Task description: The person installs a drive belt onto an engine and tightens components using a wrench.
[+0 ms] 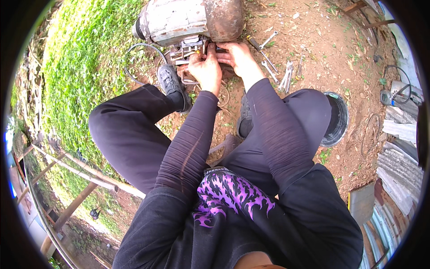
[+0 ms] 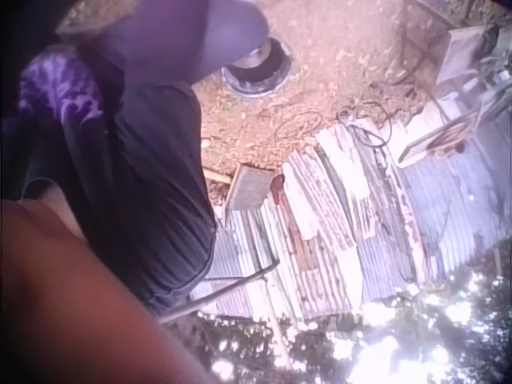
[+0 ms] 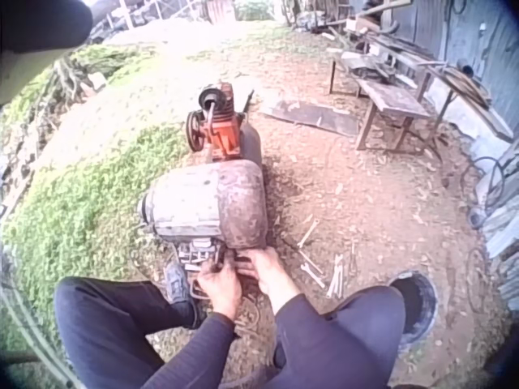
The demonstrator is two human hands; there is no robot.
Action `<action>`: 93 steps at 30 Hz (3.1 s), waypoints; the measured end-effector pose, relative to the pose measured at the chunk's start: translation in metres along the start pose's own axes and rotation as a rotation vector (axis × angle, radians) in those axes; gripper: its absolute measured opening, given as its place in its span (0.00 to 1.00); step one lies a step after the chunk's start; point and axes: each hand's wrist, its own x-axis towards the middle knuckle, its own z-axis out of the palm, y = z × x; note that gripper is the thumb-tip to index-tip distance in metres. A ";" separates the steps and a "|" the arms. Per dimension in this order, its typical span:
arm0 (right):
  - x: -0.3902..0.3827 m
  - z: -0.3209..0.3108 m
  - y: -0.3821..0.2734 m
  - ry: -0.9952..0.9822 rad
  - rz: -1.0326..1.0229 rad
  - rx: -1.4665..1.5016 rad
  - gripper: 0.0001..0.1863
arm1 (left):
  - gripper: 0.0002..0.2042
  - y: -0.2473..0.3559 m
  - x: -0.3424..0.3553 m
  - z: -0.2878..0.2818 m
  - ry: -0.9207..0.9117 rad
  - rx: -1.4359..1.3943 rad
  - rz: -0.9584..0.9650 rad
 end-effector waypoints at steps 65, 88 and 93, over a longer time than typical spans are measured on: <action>0.003 0.001 -0.009 -0.058 0.101 -0.011 0.19 | 0.09 0.005 0.011 -0.014 -0.249 -0.074 -0.177; -0.001 0.003 -0.009 -0.036 0.132 0.034 0.19 | 0.11 0.012 0.008 -0.006 -0.149 -0.124 -0.099; 0.005 -0.003 -0.006 -0.061 0.155 0.067 0.18 | 0.10 0.006 0.008 -0.009 -0.147 -0.042 -0.081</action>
